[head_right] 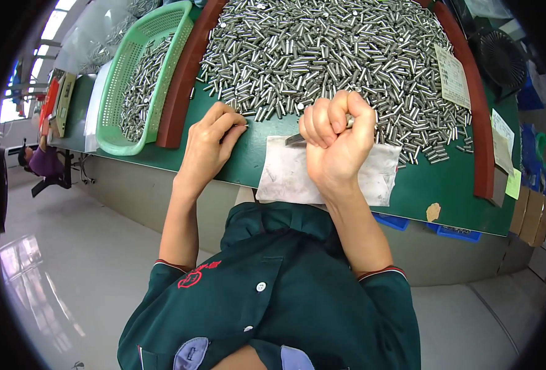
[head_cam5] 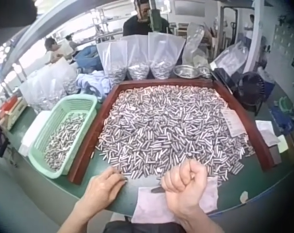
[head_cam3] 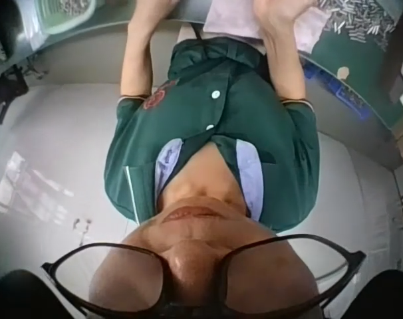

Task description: Inspecting and sorting small metal pins at a factory workbench using a small pick tool.

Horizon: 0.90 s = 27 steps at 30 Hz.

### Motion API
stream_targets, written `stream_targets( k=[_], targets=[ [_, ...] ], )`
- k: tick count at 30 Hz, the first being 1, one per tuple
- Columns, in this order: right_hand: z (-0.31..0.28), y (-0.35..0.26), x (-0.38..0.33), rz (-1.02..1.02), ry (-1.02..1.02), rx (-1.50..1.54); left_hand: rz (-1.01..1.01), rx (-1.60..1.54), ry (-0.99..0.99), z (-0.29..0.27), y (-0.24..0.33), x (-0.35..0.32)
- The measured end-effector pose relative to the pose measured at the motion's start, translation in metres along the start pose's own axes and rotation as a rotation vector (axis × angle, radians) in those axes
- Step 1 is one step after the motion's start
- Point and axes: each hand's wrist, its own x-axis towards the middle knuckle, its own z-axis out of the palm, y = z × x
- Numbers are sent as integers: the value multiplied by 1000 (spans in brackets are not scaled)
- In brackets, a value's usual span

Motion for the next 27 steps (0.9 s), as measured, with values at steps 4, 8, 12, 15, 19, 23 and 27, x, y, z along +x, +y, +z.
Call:
stream_targets(
  k=[4, 8, 12, 15, 19, 23, 27],
  targets=[
    [0, 0, -1, -6, 15, -17, -12, 7, 5, 0, 3, -1],
    [0, 1, -2, 7, 2, -11, 27, -91, 4, 0, 23, -1],
    [2, 6, -4, -10, -41, -37, 29, -153, -26, 13, 39, -2],
    [-2, 9, -3, -12, -72, -62, 12, -192, -44, 21, 37, -2],
    [2, 12, -3, 25, -15, -91, 6, -218, -27, 22, 38, -2],
    [0, 13, -3, 21, 1, -105, -25, -234, -11, 23, 38, -3],
    [1, 12, -3, 37, 4, -91, -24, -234, 1, 25, 38, -2]
  ],
)
